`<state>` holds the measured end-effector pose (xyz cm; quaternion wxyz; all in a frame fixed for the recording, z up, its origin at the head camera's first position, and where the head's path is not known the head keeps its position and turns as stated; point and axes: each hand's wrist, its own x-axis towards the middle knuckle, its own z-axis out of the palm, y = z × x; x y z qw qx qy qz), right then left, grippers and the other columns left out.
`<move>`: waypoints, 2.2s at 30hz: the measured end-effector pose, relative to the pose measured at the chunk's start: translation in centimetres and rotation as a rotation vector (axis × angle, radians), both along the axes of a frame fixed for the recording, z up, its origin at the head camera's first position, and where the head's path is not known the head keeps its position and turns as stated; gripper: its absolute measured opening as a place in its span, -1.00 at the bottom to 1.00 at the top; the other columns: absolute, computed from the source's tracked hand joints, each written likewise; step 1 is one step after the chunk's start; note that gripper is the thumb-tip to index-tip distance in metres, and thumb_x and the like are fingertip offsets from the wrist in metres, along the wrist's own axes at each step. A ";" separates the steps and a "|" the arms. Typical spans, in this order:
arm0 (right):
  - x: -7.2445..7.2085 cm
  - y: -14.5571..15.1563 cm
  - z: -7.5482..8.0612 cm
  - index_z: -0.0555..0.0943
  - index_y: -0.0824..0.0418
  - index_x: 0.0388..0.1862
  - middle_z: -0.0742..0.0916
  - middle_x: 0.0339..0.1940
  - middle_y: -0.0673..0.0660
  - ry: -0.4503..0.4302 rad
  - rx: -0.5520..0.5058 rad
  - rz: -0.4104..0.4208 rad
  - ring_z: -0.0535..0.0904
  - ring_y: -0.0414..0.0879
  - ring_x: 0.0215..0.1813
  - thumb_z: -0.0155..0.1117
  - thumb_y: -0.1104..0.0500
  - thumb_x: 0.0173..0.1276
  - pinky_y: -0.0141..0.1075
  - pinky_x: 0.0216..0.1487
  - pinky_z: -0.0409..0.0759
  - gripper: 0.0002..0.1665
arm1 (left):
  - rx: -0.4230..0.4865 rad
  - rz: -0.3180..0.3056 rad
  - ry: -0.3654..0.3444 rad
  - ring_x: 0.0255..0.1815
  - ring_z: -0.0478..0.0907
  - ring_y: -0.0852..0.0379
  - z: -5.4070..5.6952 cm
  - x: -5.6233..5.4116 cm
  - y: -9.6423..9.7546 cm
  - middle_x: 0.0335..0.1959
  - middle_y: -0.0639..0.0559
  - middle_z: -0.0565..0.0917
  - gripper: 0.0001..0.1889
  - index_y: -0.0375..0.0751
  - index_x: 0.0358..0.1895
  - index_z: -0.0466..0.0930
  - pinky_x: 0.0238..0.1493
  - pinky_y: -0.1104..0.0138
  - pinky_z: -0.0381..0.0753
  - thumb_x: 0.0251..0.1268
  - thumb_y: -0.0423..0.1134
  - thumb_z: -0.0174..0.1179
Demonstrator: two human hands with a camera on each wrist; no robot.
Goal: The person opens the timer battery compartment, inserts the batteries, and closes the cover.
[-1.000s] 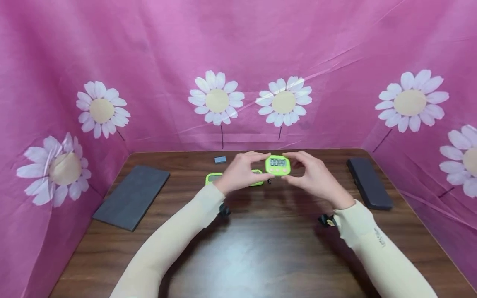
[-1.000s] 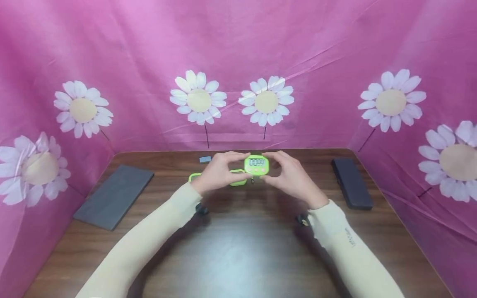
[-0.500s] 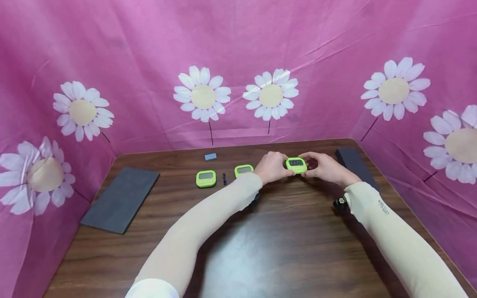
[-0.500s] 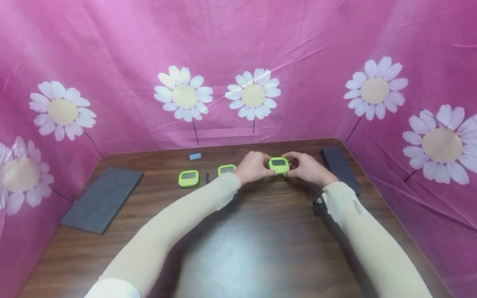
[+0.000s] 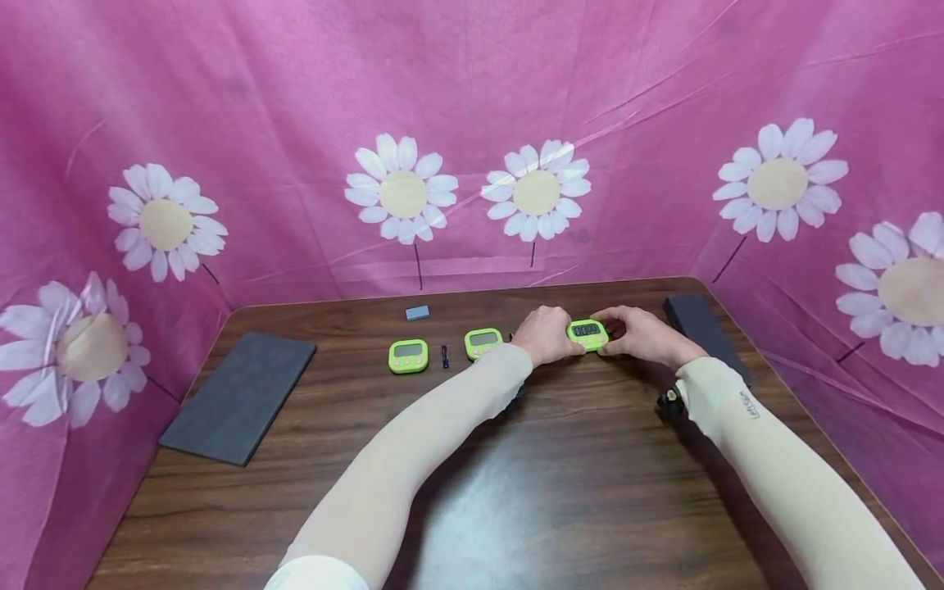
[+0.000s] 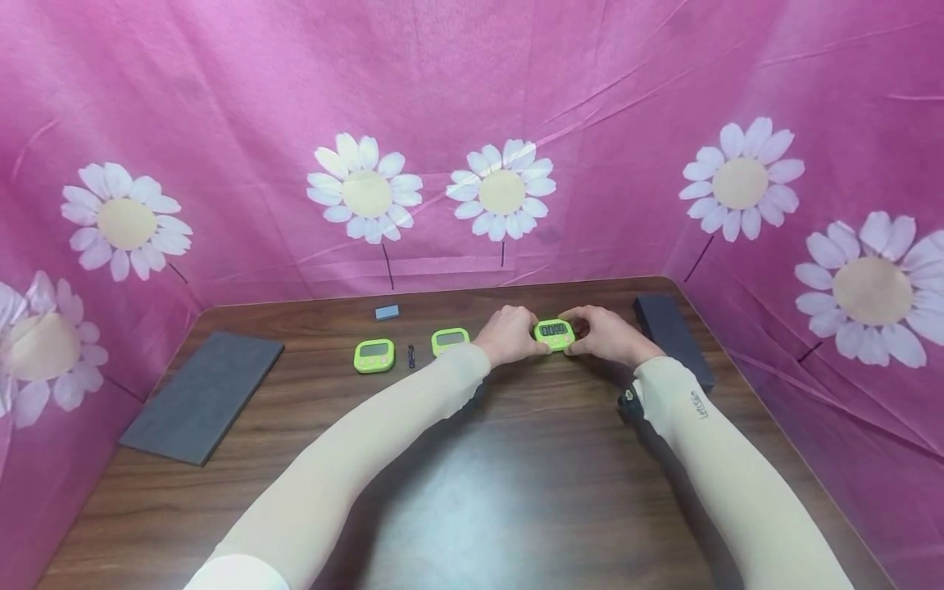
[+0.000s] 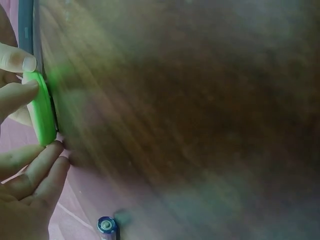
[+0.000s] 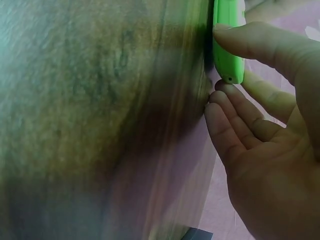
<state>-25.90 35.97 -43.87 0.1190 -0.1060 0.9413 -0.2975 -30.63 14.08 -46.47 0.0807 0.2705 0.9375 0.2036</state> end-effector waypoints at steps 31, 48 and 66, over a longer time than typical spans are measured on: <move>0.0 -8.9 2.8 0.50 0.16 0.69 0.59 0.65 0.27 0.071 -0.093 0.053 0.53 0.28 0.62 0.63 0.05 0.46 0.28 0.59 0.54 -0.11 | 0.371 0.054 0.004 0.33 0.80 -0.15 7.4 -1.8 -20.7 0.32 -0.20 0.83 -0.38 -0.26 0.46 0.70 0.43 0.05 0.76 0.46 -0.03 0.55; -2.6 -15.2 -0.3 0.59 0.22 0.60 0.68 0.57 0.25 0.042 -0.117 0.140 0.59 0.26 0.60 0.75 0.03 0.31 0.22 0.63 0.55 -0.07 | 0.032 -0.057 0.006 -0.34 0.47 0.19 3.1 1.8 -19.8 -0.17 -0.04 0.88 -0.60 -0.21 0.06 0.86 -0.11 0.27 0.60 0.38 0.02 0.59; -2.0 -15.9 0.3 0.70 0.19 0.47 0.79 0.38 0.23 0.079 -0.097 0.150 0.71 0.18 0.42 0.75 0.06 0.30 0.17 0.50 0.65 -0.22 | 0.168 -0.040 -0.055 0.08 0.78 0.04 3.0 1.7 -20.4 0.19 -0.08 0.87 -0.43 -0.21 0.34 0.79 0.23 0.11 0.79 0.36 -0.02 0.61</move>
